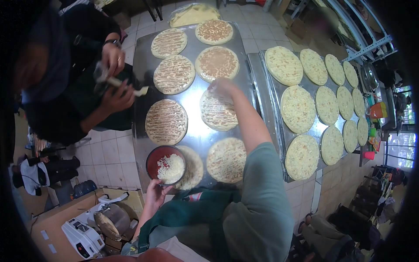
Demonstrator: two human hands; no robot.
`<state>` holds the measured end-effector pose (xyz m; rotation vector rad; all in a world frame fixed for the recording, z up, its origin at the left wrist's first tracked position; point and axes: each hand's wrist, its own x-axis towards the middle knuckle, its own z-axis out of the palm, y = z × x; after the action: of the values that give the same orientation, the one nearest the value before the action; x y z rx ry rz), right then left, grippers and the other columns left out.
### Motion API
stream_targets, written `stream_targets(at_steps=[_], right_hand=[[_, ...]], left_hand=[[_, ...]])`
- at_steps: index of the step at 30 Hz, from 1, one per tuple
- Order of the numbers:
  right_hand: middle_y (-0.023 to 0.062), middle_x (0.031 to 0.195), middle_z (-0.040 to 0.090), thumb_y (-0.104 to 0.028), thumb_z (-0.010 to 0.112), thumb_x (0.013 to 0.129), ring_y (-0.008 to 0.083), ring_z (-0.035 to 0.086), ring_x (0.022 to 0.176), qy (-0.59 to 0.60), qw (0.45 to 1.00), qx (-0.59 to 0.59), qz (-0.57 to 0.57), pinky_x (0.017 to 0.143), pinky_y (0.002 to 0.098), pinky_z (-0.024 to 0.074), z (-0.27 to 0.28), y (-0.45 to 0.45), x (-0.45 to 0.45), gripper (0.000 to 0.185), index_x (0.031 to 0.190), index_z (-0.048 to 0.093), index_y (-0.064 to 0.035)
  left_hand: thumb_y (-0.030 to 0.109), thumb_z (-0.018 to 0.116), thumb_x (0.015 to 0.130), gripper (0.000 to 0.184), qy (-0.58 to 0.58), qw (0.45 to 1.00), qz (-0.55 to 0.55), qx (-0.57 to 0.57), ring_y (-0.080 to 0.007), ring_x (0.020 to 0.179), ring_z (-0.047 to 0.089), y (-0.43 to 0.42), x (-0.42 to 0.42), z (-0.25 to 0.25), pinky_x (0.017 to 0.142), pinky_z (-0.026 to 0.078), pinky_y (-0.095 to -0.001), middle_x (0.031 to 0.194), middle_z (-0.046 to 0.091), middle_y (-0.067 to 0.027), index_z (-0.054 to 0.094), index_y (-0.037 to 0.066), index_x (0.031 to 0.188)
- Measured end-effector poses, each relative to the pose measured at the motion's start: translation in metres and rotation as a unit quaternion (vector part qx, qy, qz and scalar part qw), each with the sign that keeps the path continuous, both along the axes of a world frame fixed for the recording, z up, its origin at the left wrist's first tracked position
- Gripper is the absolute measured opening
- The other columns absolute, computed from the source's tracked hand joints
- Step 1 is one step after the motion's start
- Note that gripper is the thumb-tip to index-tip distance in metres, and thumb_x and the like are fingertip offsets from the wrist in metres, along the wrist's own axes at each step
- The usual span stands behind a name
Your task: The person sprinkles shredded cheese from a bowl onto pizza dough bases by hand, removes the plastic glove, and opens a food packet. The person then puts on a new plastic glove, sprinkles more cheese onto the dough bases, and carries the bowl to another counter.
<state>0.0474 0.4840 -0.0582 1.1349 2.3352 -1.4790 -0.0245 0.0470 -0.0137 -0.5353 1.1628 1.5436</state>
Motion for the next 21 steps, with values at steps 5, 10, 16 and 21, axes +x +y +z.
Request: stream_targets(at_steps=[5,10,16,21], right_hand=[[0.0070,0.094,0.059,-0.011,0.062,0.067,0.0200,0.056,0.086,-0.094,0.990,0.107,0.008,0.077,0.0282,0.0423,0.008,0.012,-0.008,0.024,0.091,0.062,-0.0154],[0.0075,0.096,0.059,-0.015,0.063,0.066,0.0217,0.055,0.088,-0.104,0.988,0.115,0.004,0.077,0.0291,0.0421,0.000,0.027,0.008,0.025,0.091,0.062,-0.0149],[0.0093,0.098,0.057,-0.015,0.062,0.066,0.0226,0.054,0.090,-0.128,0.983,0.127,0.038,0.078,0.0303,0.0418,0.023,0.011,0.015,0.026,0.092,0.062,-0.0146],[0.0102,0.093,0.059,-0.014,0.060,0.066,0.0234,0.055,0.087,-0.103,0.981,0.160,0.034,0.077,0.0303,0.0423,-0.002,0.027,0.020,0.024,0.090,0.062,-0.0149]], left_hand=[[0.004,0.043,0.072,0.038,0.008,1.000,-0.014,-0.021,-0.0249,0.079,0.057,0.007,0.008,0.010,0.066,0.053,-0.0360,0.100,0.049,-0.0136,0.034,0.004,0.109],[0.003,0.043,0.072,0.040,0.018,0.999,-0.034,-0.009,-0.0228,0.081,0.057,0.011,0.010,0.014,0.067,0.052,-0.0360,0.100,0.050,-0.0130,0.034,0.004,0.110],[0.003,0.043,0.072,0.041,0.018,0.999,-0.039,-0.006,-0.0224,0.082,0.056,0.011,0.010,0.009,0.068,0.052,-0.0365,0.101,0.049,-0.0127,0.033,0.005,0.111],[0.003,0.043,0.072,0.040,0.025,0.999,-0.040,-0.003,-0.0229,0.083,0.056,0.015,0.012,0.015,0.069,0.051,-0.0365,0.101,0.049,-0.0129,0.034,0.005,0.111]])
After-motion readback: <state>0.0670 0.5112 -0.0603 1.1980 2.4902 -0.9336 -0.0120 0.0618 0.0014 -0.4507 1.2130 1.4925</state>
